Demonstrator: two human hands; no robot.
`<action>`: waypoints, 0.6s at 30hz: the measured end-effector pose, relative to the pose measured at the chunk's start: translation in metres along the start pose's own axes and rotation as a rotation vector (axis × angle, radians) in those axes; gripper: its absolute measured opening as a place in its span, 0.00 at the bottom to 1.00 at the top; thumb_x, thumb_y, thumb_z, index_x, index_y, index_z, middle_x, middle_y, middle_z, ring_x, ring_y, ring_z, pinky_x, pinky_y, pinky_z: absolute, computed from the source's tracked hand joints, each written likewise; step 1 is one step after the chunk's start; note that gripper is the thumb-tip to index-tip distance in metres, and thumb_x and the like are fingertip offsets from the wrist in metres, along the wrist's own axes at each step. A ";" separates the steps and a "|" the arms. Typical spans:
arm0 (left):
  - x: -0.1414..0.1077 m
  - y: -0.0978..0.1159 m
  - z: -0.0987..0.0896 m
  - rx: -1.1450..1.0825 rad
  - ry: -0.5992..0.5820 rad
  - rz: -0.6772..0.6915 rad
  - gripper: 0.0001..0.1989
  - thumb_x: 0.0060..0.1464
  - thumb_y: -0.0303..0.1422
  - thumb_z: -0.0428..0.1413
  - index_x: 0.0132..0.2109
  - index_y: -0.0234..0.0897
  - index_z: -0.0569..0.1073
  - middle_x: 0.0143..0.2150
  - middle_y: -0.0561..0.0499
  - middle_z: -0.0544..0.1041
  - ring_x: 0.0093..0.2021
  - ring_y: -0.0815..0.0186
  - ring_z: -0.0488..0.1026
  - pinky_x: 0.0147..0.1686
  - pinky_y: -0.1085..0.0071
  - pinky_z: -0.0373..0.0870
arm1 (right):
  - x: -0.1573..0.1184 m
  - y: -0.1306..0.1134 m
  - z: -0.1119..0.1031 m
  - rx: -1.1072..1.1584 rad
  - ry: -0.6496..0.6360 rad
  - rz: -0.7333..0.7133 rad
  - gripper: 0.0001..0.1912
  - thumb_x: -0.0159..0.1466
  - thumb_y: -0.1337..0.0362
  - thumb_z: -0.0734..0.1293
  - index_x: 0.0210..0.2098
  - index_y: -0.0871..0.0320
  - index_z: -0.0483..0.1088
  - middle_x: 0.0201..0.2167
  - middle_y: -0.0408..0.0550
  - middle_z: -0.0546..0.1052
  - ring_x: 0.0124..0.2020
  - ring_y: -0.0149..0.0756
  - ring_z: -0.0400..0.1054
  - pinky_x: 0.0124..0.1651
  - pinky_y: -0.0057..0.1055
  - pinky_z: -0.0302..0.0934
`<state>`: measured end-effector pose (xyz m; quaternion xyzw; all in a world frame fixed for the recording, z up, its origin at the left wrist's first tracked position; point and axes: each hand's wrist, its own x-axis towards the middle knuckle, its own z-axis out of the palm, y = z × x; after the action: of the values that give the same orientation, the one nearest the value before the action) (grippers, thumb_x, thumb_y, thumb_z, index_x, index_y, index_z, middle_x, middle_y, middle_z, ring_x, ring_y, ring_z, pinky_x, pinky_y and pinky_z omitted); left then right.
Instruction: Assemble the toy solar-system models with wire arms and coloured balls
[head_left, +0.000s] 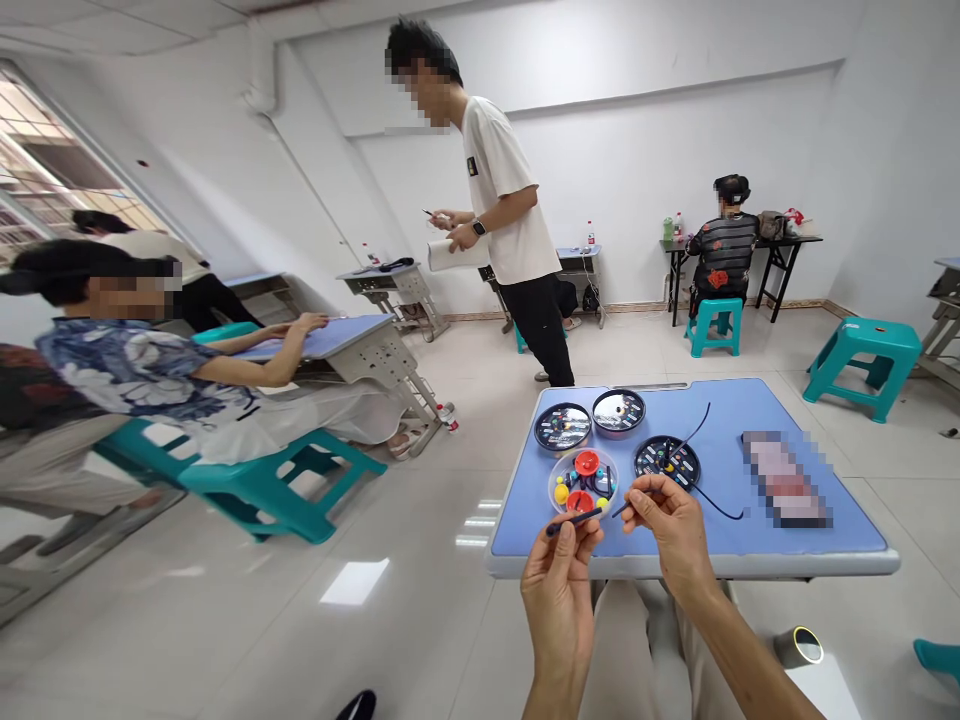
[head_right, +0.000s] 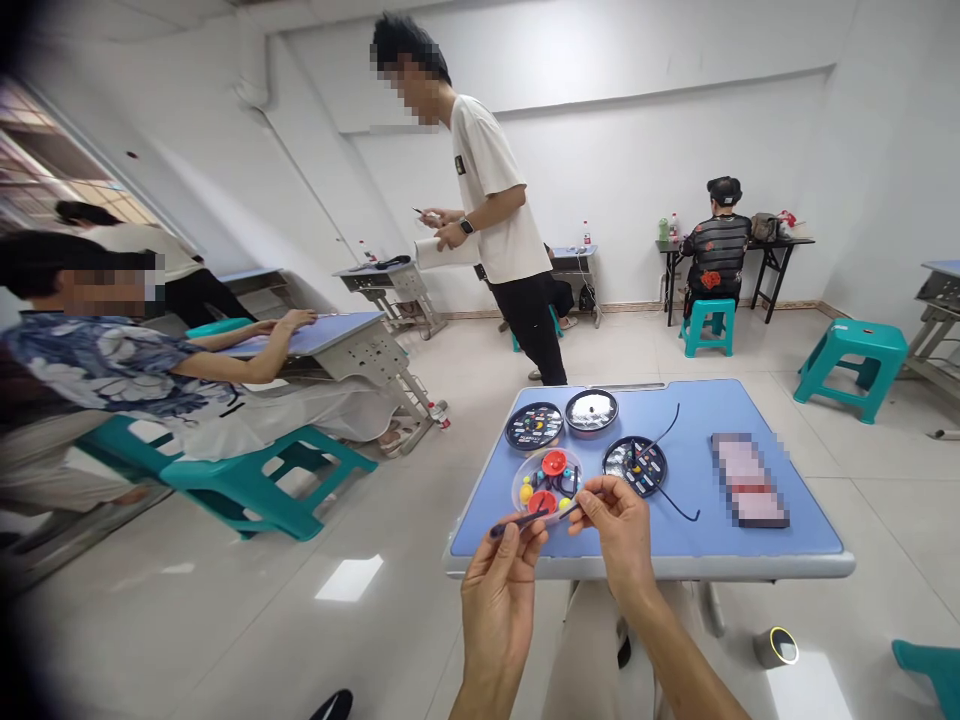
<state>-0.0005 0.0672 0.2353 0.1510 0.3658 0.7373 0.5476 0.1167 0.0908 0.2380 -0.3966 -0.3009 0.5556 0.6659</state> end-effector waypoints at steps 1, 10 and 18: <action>-0.002 0.001 0.001 0.005 0.002 -0.001 0.18 0.31 0.35 0.74 0.31 0.33 0.79 0.31 0.50 0.81 0.29 0.65 0.79 0.33 0.71 0.79 | -0.001 -0.001 0.000 -0.006 0.006 -0.016 0.16 0.50 0.55 0.77 0.31 0.59 0.74 0.22 0.43 0.76 0.22 0.32 0.70 0.27 0.30 0.69; -0.012 0.000 0.013 0.018 -0.009 -0.026 0.17 0.31 0.35 0.73 0.30 0.33 0.79 0.30 0.49 0.81 0.29 0.62 0.80 0.33 0.68 0.80 | -0.010 -0.014 -0.005 0.028 0.058 -0.116 0.14 0.55 0.55 0.74 0.28 0.61 0.75 0.23 0.44 0.77 0.21 0.30 0.69 0.25 0.27 0.67; -0.017 -0.012 0.025 0.040 -0.067 -0.046 0.16 0.33 0.35 0.73 0.31 0.33 0.79 0.29 0.49 0.81 0.31 0.60 0.80 0.36 0.64 0.81 | -0.009 -0.024 -0.016 0.054 0.122 -0.132 0.16 0.54 0.54 0.75 0.26 0.61 0.73 0.23 0.45 0.77 0.20 0.31 0.70 0.25 0.29 0.67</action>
<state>0.0299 0.0630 0.2469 0.1782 0.3651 0.7116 0.5733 0.1402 0.0770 0.2511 -0.3910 -0.2705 0.4932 0.7285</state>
